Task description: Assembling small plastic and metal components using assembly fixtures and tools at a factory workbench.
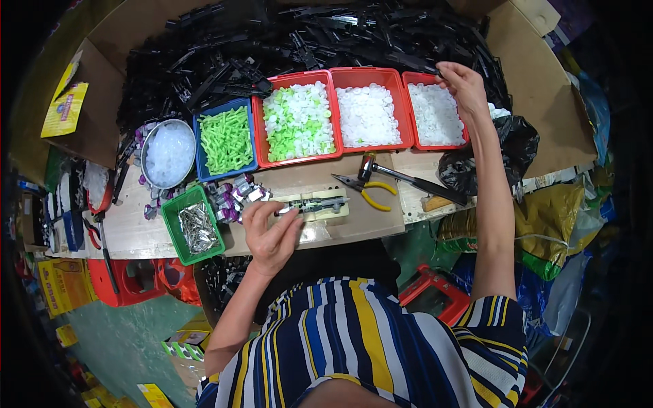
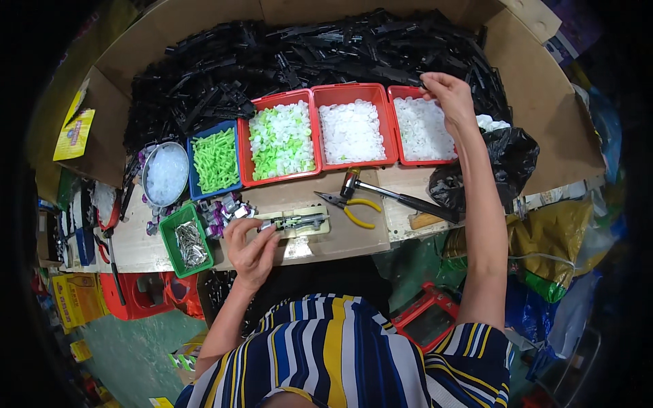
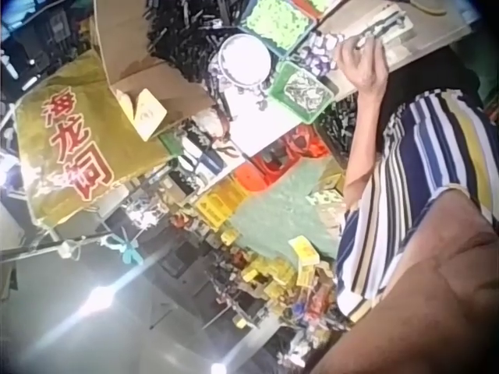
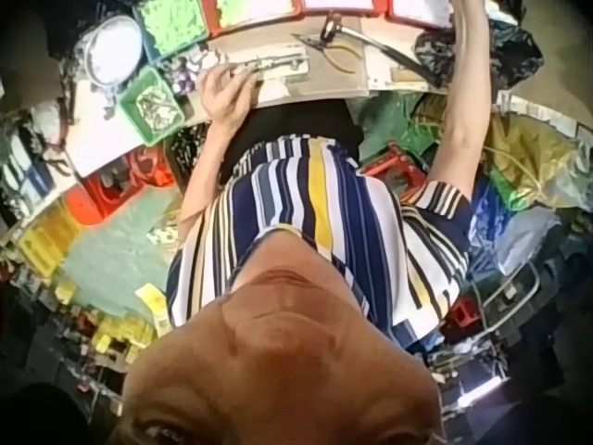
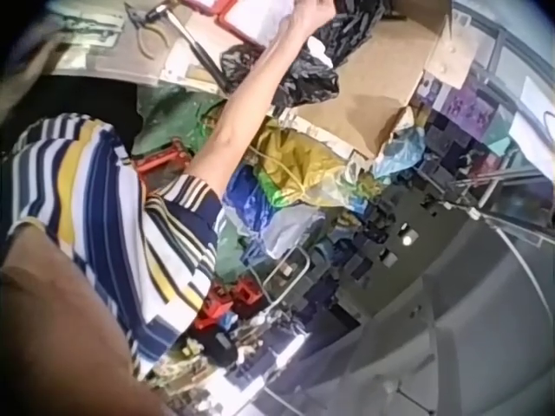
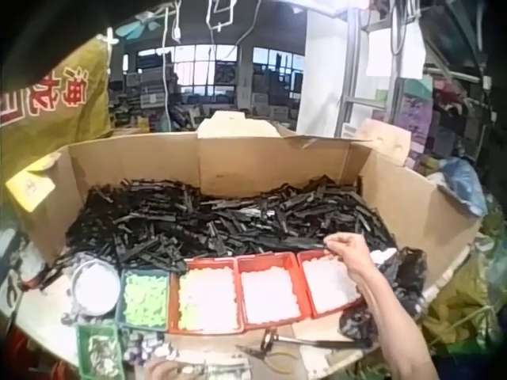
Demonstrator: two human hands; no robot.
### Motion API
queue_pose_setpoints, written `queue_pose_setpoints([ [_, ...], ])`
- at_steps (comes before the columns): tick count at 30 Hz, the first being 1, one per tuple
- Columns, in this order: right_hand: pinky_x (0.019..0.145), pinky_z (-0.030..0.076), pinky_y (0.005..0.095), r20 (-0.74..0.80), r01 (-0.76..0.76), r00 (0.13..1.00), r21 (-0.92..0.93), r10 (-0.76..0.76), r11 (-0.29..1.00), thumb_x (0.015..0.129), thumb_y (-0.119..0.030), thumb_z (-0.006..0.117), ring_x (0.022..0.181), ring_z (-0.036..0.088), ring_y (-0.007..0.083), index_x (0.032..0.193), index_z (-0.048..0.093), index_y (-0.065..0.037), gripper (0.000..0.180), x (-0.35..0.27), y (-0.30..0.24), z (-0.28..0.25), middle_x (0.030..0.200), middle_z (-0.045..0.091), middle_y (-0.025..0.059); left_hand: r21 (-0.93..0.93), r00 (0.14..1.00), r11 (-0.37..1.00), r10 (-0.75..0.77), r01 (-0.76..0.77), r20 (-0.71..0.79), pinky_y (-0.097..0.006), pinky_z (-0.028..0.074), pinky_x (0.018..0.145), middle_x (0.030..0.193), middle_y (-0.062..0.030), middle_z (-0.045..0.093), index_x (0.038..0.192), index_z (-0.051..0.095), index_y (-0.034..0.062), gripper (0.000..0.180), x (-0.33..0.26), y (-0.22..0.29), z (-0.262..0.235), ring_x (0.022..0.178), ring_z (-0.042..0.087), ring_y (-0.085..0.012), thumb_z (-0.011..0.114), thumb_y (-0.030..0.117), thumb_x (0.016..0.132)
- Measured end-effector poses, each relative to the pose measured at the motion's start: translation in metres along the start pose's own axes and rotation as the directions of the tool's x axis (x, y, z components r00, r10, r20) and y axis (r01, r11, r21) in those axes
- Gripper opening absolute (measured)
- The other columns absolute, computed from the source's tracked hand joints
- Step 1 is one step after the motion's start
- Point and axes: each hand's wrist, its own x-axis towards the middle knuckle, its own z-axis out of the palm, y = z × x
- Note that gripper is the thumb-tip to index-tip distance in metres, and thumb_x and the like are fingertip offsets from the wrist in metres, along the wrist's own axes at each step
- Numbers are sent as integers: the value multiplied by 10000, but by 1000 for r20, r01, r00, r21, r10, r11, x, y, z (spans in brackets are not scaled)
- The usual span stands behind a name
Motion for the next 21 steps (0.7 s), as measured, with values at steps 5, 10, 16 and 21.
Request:
queue_pose_setpoints([
  [5,635,465,192,241,-73,970,264,7,962,938,-74,630,694,587,64,1095,664,17,184,-65,6,23,855,676,42,-147,976,965,-216,216,14,-333,472,788,999,-110,645,1056,720,41,295,16,3,-10,911,589,-243,768,21,766],
  [10,685,491,184,549,-191,835,250,23,949,936,-38,620,748,608,68,1097,651,28,176,-148,-22,84,877,672,45,-768,656,135,-623,626,425,-200,452,674,1014,-88,680,1334,550,-37,396,49,19,-9,798,607,-85,607,135,982],
  [16,707,492,233,596,146,793,21,-129,989,898,-15,666,800,618,80,1091,653,31,199,-174,-19,113,887,659,30,-785,569,11,-695,620,440,-192,438,597,868,-86,702,1062,656,-17,189,50,12,-9,656,600,-63,644,147,967],
  [21,778,500,366,579,699,638,-162,-507,696,760,-91,790,919,626,297,1072,671,-15,343,-187,-25,127,1017,639,126,-767,537,31,-733,640,418,-185,422,555,819,-93,710,976,671,-16,164,42,18,-8,623,600,-66,654,146,960],
])
